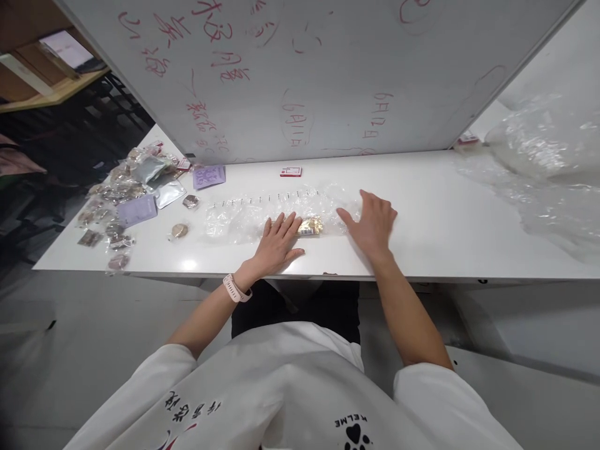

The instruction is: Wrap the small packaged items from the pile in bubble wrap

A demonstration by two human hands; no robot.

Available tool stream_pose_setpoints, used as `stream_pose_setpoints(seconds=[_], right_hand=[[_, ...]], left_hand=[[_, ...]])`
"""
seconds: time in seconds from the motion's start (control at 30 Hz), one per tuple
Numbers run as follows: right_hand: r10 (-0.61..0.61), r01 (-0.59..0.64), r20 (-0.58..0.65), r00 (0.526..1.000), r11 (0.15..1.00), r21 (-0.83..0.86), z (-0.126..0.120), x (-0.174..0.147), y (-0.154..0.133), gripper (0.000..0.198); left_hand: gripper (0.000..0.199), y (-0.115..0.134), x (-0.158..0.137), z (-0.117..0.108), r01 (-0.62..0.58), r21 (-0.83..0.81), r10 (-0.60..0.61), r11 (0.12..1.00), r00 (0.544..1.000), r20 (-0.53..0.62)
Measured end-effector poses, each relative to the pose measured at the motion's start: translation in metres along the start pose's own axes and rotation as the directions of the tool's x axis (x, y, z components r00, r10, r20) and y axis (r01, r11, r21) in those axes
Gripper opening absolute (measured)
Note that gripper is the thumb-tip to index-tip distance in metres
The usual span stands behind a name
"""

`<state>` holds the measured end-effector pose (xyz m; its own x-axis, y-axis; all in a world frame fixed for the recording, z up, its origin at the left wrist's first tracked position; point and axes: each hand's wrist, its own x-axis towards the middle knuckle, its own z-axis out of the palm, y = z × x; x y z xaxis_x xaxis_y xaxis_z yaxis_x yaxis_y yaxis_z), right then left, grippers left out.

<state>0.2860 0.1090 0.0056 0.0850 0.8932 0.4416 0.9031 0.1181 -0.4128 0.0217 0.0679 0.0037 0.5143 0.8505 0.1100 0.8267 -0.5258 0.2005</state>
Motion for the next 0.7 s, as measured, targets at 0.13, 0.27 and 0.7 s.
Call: stream_pose_setpoints(seconds=[0.13,0.27,0.7], right_hand=[[0.123,-0.162,0.303,0.945,0.981,0.105,-0.02,-0.002,0.03,0.056],[0.185,-0.392,0.433,0.882,0.796,0.46,-0.036,0.003,0.011,0.046],[-0.42,0.239,0.344,0.84,0.855,0.46,0.015,-0.02,-0.082,0.034]], left_hand=[[0.079,0.0,0.003,0.0,0.013,-0.031,-0.014,0.999,1.0,-0.007],[0.077,0.001,0.003,-0.001,0.013,-0.032,-0.014,0.999,1.0,-0.015],[0.048,0.011,-0.004,-0.006,0.019,-0.048,-0.026,0.999,0.99,-0.139]])
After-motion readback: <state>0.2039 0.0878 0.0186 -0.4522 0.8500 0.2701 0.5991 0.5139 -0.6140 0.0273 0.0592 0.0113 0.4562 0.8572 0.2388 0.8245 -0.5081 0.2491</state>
